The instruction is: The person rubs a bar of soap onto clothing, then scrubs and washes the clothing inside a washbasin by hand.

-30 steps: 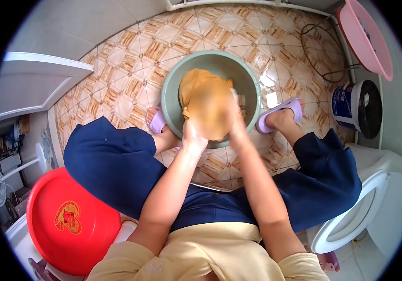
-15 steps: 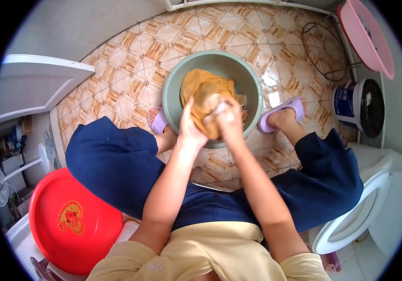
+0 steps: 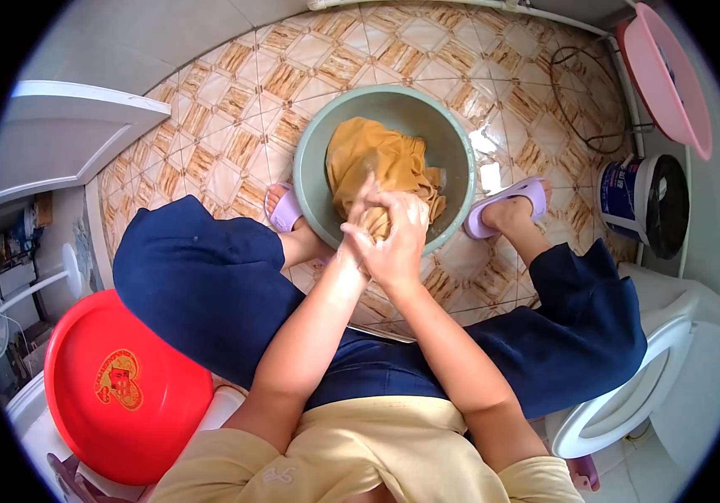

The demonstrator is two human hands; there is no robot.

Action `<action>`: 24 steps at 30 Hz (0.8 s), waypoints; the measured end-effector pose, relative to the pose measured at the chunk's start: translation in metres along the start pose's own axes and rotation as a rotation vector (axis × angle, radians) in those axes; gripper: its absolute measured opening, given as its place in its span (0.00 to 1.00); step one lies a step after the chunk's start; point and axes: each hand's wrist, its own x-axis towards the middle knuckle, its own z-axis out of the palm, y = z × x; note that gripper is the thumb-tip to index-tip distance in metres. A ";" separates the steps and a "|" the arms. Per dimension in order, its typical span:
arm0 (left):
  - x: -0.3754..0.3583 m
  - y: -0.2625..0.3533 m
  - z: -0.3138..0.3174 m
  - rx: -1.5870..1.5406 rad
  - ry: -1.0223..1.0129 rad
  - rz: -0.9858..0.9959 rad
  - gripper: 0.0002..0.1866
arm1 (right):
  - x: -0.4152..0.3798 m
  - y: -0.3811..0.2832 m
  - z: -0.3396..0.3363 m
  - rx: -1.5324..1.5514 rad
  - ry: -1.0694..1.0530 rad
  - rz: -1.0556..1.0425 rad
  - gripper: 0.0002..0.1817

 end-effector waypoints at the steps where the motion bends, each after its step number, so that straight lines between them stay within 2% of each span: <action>1: 0.000 -0.004 -0.014 -0.019 -0.053 -0.009 0.20 | 0.002 0.001 0.001 0.068 0.018 0.063 0.27; 2: -0.001 -0.007 -0.019 -0.032 -0.062 -0.014 0.20 | 0.003 0.001 0.004 0.138 0.035 0.128 0.25; 3: -0.001 -0.010 -0.025 -0.043 -0.067 -0.016 0.20 | 0.005 0.003 0.006 0.171 0.073 0.092 0.19; 6: -0.001 -0.011 -0.032 -0.055 -0.075 -0.011 0.20 | 0.010 0.008 0.006 0.111 0.021 -0.005 0.15; 7: -0.001 -0.011 -0.033 -0.028 -0.041 0.000 0.20 | 0.012 0.007 0.004 0.120 0.018 -0.011 0.11; 11: -0.005 -0.005 -0.024 0.087 0.105 0.048 0.20 | 0.016 0.017 0.010 0.069 -0.026 0.093 0.08; 12: -0.006 -0.005 -0.011 0.089 0.107 0.044 0.20 | 0.018 0.028 0.015 0.253 -0.086 0.347 0.08; 13: -0.008 -0.005 0.002 0.202 0.308 0.089 0.20 | 0.021 0.042 0.019 0.437 -0.145 0.602 0.09; 14: -0.009 -0.005 0.016 0.317 0.507 0.132 0.19 | 0.029 0.060 0.022 0.642 -0.209 0.881 0.14; 16: -0.010 -0.003 0.029 0.420 0.513 0.153 0.20 | 0.029 0.086 0.020 0.850 -0.196 1.045 0.17; 17: -0.008 -0.002 0.031 0.473 0.525 0.187 0.20 | 0.031 0.085 0.014 0.953 -0.170 1.062 0.19; 18: -0.006 -0.002 0.031 0.524 0.539 0.220 0.20 | 0.031 0.081 0.013 0.958 -0.160 1.066 0.19; 20: -0.007 0.004 0.019 0.489 0.531 0.210 0.19 | 0.025 0.061 0.015 0.499 -0.242 0.790 0.21; 21: -0.008 0.008 0.006 0.462 0.528 0.161 0.19 | 0.009 0.048 0.027 0.091 -0.155 0.376 0.23; 22: -0.009 0.010 -0.001 0.432 0.524 0.115 0.18 | 0.021 -0.015 0.024 -0.184 0.053 0.333 0.22; 24: -0.013 0.005 0.023 0.397 0.483 0.072 0.16 | 0.007 0.039 0.039 -0.064 -0.156 0.414 0.20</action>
